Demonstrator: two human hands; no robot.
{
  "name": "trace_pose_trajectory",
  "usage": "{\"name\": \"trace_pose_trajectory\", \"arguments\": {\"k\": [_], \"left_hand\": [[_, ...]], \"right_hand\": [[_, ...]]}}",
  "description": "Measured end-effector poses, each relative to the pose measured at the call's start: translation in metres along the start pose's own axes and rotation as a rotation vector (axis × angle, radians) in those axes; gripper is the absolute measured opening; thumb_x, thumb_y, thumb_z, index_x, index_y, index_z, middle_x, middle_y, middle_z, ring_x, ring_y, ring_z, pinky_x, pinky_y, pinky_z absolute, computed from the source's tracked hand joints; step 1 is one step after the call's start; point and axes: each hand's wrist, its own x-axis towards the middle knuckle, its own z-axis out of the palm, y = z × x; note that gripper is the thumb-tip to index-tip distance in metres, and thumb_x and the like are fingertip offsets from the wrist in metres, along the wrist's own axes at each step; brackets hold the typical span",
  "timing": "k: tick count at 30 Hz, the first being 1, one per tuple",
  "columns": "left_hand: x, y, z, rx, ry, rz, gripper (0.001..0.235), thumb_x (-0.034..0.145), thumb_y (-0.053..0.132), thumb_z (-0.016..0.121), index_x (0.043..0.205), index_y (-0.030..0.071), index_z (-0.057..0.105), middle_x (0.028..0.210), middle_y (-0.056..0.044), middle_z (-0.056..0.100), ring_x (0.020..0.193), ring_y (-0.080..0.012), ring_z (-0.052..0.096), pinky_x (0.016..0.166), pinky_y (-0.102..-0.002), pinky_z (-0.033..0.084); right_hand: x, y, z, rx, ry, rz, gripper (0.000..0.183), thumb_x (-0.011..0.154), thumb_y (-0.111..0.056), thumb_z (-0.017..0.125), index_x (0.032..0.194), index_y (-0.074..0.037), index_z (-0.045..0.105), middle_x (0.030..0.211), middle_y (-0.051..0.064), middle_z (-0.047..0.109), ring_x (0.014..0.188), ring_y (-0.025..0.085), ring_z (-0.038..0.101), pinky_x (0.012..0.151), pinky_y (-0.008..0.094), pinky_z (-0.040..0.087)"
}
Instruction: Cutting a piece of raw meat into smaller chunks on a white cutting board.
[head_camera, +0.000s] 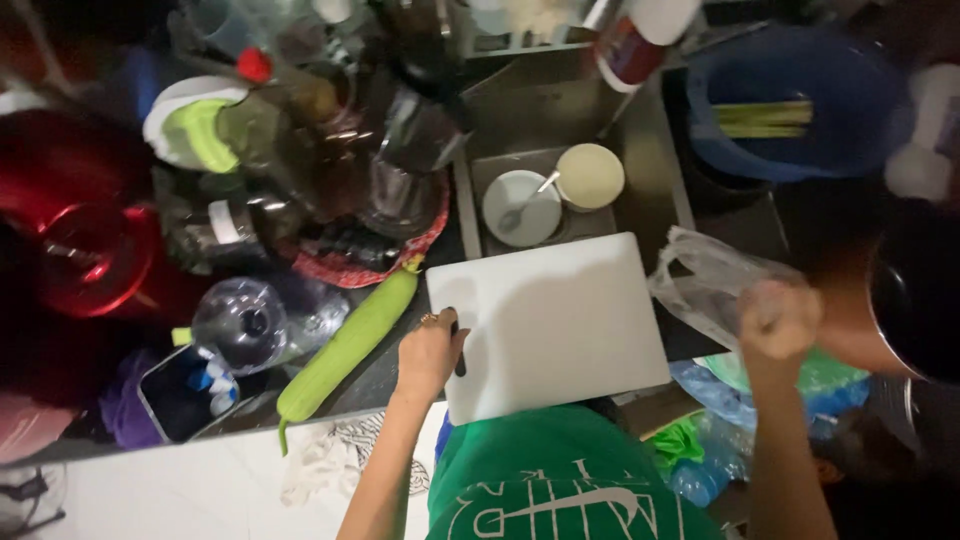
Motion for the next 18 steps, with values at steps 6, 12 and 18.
{"name": "trace_pose_trajectory", "arguments": {"k": [6,12,18], "left_hand": [[0.016,0.055,0.001,-0.091,0.063,0.246,0.031,0.087,0.027,0.075,0.110,0.007,0.069,0.091,-0.018,0.071,0.079,-0.0348,0.071,0.071,-0.044,0.056],[0.014,0.076,0.022,-0.152,-0.019,0.403,0.033,0.083,0.023,0.077,0.110,0.005,0.069,0.094,-0.016,0.072,0.088,-0.0331,0.070,0.079,-0.044,0.054],[0.013,0.093,0.010,-0.205,-0.036,0.458,0.027,0.085,0.019,0.075,0.107,0.005,0.070,0.094,-0.015,0.073,0.088,-0.0334,0.069,0.081,-0.044,0.054]], "right_hand": [[-0.032,0.084,0.022,0.037,0.045,0.265,0.050,0.096,-0.022,0.078,0.133,-0.005,0.049,0.134,0.021,0.054,0.124,0.040,0.053,0.105,0.053,0.044],[-0.030,0.056,0.030,0.058,-0.111,0.543,0.112,0.071,-0.030,0.090,0.163,-0.009,0.029,0.149,0.037,0.034,0.130,0.053,0.039,0.103,0.061,0.039],[-0.028,0.066,0.022,-0.012,-0.146,0.565,0.102,0.073,-0.019,0.084,0.165,-0.014,0.039,0.148,0.032,0.043,0.132,0.050,0.045,0.109,0.056,0.042]]}}
